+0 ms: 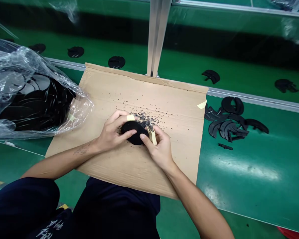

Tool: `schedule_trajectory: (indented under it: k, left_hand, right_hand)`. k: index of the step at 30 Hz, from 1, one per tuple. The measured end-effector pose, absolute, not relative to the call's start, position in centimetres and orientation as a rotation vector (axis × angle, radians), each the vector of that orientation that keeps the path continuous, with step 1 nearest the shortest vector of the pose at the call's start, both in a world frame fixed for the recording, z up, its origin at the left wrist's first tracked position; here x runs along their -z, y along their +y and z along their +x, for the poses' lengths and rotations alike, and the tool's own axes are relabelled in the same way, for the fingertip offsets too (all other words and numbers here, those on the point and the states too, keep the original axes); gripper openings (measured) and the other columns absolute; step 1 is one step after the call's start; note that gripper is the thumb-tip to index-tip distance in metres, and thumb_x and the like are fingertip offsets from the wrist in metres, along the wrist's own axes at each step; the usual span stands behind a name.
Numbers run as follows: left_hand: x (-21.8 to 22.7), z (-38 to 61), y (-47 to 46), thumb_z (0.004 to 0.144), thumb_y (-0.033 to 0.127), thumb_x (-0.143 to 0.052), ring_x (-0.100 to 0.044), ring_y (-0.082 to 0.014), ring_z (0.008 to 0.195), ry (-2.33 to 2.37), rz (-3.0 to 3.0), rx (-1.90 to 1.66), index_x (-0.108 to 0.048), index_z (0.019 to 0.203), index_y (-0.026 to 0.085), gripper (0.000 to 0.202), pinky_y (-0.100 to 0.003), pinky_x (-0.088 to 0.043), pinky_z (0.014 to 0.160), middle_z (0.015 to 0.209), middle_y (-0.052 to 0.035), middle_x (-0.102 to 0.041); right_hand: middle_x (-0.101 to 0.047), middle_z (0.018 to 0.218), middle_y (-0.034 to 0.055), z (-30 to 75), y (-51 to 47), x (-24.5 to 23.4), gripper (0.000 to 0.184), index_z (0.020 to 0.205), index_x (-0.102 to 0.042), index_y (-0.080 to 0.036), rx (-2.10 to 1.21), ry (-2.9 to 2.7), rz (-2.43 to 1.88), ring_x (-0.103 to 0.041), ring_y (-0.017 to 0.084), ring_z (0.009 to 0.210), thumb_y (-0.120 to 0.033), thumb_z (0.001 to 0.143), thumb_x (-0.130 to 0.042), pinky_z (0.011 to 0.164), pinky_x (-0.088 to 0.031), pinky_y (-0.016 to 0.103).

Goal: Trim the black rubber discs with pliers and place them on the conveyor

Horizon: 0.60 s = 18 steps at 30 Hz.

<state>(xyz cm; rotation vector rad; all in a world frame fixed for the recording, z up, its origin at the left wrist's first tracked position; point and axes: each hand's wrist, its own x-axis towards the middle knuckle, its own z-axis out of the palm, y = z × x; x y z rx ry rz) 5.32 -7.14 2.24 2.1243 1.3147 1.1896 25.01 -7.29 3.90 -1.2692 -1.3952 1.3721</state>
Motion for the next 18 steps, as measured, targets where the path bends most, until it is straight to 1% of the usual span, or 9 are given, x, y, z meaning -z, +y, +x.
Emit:
schedule_trajectory:
  k: [3,5,8,10,12,14,16,18]
  left_hand:
    - [-2.1,5.4,-7.1,0.1,0.039,-0.056,-0.066,-0.0195,0.11,1.247,2.04,-1.099,-0.06,0.128,0.021,0.033,-0.035,-0.056,0.096,0.119,-0.0088,-0.068]
    - [-1.9,5.5,-7.1,0.103,0.038,-0.051,-0.068,-0.0186,0.109,1.195,1.985,-1.034,-0.059,0.129,0.02,0.032,-0.032,-0.057,0.094,0.12,-0.0088,-0.07]
    - [-1.8,5.3,-7.0,0.103,0.035,-0.051,-0.07,-0.0169,0.103,1.143,2.002,-1.033,-0.06,0.122,0.019,0.027,-0.029,-0.058,0.088,0.114,-0.008,-0.072]
    - [-1.9,5.2,-6.9,0.104,0.032,-0.051,-0.07,-0.0158,0.099,1.095,2.105,-1.079,-0.061,0.12,0.017,0.024,-0.028,-0.058,0.086,0.109,-0.0075,-0.073]
    - [-2.0,5.1,-6.9,0.104,0.029,-0.051,-0.07,-0.0147,0.094,1.045,2.246,-1.103,-0.06,0.119,0.016,0.022,-0.027,-0.059,0.082,0.104,-0.0071,-0.073]
    - [-2.0,5.1,-7.0,0.104,0.027,-0.051,-0.069,-0.0139,0.085,1.032,2.396,-1.071,-0.06,0.118,0.015,0.021,-0.025,-0.058,0.075,0.096,-0.0061,-0.072]
    - [-1.9,5.1,-7.1,0.103,0.027,-0.052,-0.067,-0.0133,0.076,1.053,2.522,-1.049,-0.06,0.117,0.014,0.02,-0.024,-0.057,0.069,0.088,-0.0043,-0.071]
    - [-1.8,5.1,-7.0,0.102,0.031,-0.056,-0.067,-0.0131,0.073,1.07,2.574,-1.105,-0.061,0.116,0.014,0.022,-0.025,-0.058,0.068,0.085,-0.0038,-0.071]
  right_hand:
    - [-0.058,0.076,-0.0017,24.9,-7.4,-3.7,0.038,0.086,-0.063,-0.022,-1.348,-1.398,-1.242,-0.052,0.015,0.069,-0.055,0.078,-0.079,0.067,-0.049,0.029]
    - [-0.061,0.078,-0.0013,24.9,-7.5,-3.5,0.033,0.087,-0.063,-0.022,-1.335,-1.419,-1.217,-0.055,0.016,0.071,-0.051,0.08,-0.077,0.069,-0.051,0.03]
    - [-0.065,0.08,0.0001,25.2,-7.4,-3.2,0.028,0.09,-0.065,-0.022,-1.288,-1.503,-1.207,-0.06,0.017,0.073,-0.049,0.085,-0.074,0.07,-0.053,0.031]
    - [-0.068,0.085,0.0022,25.5,-7.3,-3.1,0.024,0.094,-0.066,-0.022,-1.161,-1.594,-1.197,-0.063,0.018,0.075,-0.045,0.088,-0.072,0.071,-0.054,0.032]
    - [-0.071,0.093,0.0047,25.8,-7.1,-3.1,0.017,0.098,-0.067,-0.022,-0.964,-1.715,-1.133,-0.066,0.019,0.08,-0.036,0.09,-0.071,0.075,-0.055,0.034]
    - [-0.072,0.097,0.0063,26.0,-6.9,-3.1,0.011,0.1,-0.068,-0.023,-0.799,-1.834,-1.02,-0.067,0.02,0.086,-0.027,0.09,-0.071,0.077,-0.055,0.034]
    - [-0.072,0.094,0.0062,26.1,-6.9,-3.1,0.009,0.098,-0.068,-0.022,-0.725,-1.922,-0.928,-0.068,0.019,0.084,-0.019,0.09,-0.069,0.074,-0.054,0.031]
    - [-0.07,0.09,0.0055,26.0,-6.9,-3.1,0.01,0.097,-0.067,-0.022,-0.698,-1.952,-0.898,-0.067,0.018,0.079,-0.015,0.09,-0.067,0.069,-0.054,0.03]
